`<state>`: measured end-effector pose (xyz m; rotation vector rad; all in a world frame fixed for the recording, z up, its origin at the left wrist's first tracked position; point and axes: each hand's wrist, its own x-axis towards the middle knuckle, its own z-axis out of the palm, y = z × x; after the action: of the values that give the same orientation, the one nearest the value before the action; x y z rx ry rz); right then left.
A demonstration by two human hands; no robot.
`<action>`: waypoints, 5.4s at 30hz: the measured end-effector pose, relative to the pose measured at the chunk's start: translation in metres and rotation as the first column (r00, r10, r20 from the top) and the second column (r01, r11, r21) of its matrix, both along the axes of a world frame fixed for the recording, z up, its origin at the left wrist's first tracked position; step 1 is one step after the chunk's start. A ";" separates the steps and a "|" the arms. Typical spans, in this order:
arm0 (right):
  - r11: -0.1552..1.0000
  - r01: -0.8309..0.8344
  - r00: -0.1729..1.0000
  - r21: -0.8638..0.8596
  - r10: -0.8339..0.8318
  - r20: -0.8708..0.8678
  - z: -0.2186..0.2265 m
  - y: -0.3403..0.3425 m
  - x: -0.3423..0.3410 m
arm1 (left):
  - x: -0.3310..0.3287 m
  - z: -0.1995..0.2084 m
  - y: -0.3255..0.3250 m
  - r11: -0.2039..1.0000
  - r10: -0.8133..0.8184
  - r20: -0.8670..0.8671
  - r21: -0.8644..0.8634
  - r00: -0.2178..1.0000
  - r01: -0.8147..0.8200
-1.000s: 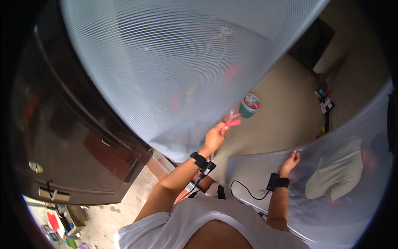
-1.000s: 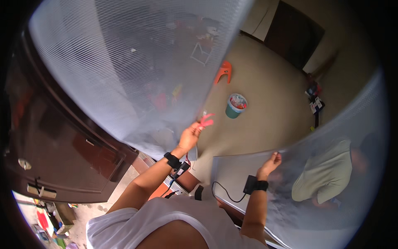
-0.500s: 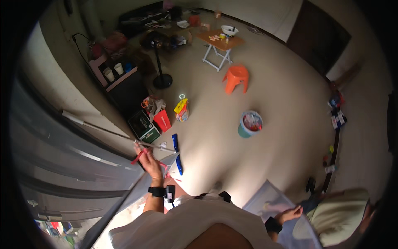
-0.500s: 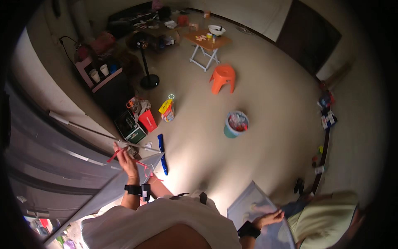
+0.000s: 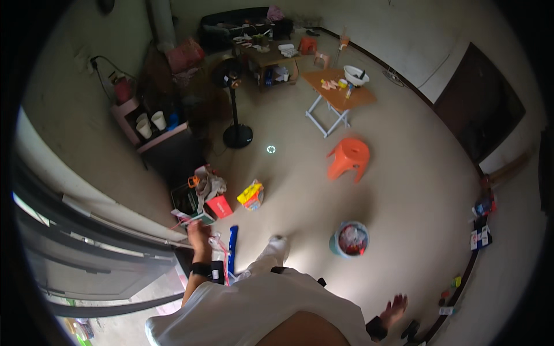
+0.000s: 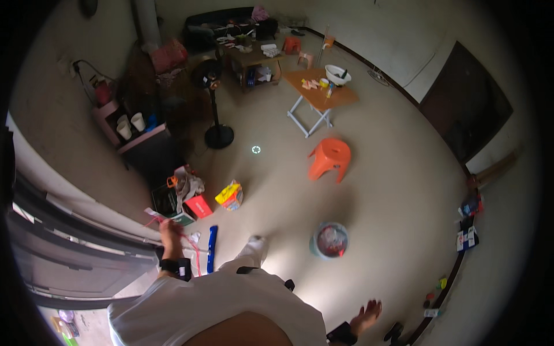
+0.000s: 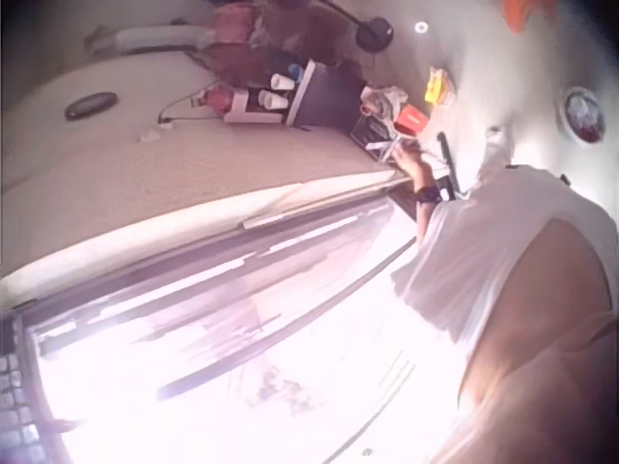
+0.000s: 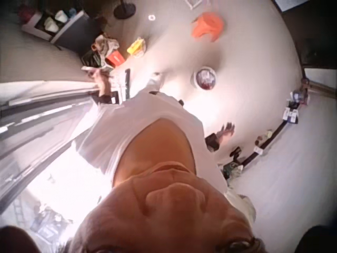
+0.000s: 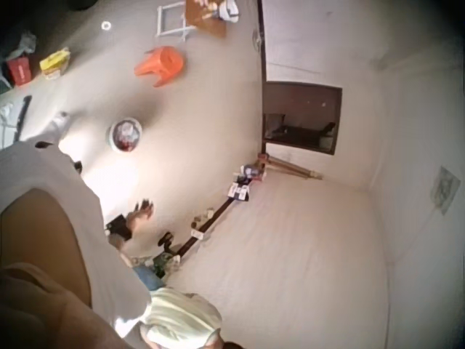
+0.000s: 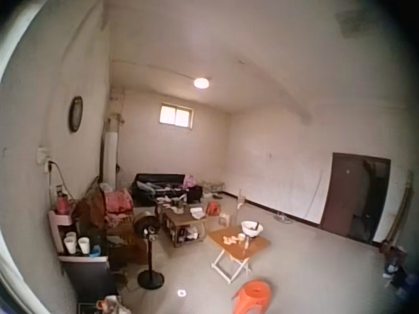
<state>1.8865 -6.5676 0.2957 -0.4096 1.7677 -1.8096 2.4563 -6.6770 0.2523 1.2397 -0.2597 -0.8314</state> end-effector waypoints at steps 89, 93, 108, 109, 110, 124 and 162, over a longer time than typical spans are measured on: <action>-0.575 -0.815 -0.548 -0.069 0.727 0.413 -0.003 -1.715 1.258 | 0.772 0.033 -1.445 0.933 -0.357 -0.364 -0.093 0.860 0.347; -0.561 -0.826 -0.524 -0.061 0.721 0.454 -0.045 -1.780 1.316 | 0.823 0.006 -1.507 0.981 -0.139 -0.422 0.064 0.896 0.182; 0.110 -0.848 0.474 0.519 0.596 0.648 -0.433 -1.938 1.344 | 0.858 -0.257 -1.626 0.846 0.318 -0.470 0.533 0.823 -0.023; 0.144 -0.779 0.574 0.610 0.555 0.603 -0.465 -1.938 1.335 | 0.851 -0.274 -1.629 0.837 0.332 -0.493 0.547 0.804 -0.011; 0.192 -0.815 0.547 0.547 0.567 0.616 -0.506 -1.945 1.322 | 0.848 -0.291 -1.632 0.839 0.310 -0.478 0.544 0.822 0.001; 0.066 0.196 -0.307 0.979 0.952 -0.002 -0.708 -2.043 1.279 | 0.831 -0.364 -1.617 0.744 0.316 -0.668 0.615 0.674 0.260; -0.591 -0.807 -0.516 -0.003 0.702 0.491 -0.051 -1.886 1.567 | 1.023 -0.036 -1.624 0.997 -0.014 -0.436 -0.072 0.900 -0.020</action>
<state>3.4535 -8.4537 0.2451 -1.0530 0.5881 0.1744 3.4796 -8.3009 0.2164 0.9509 0.0757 -1.0634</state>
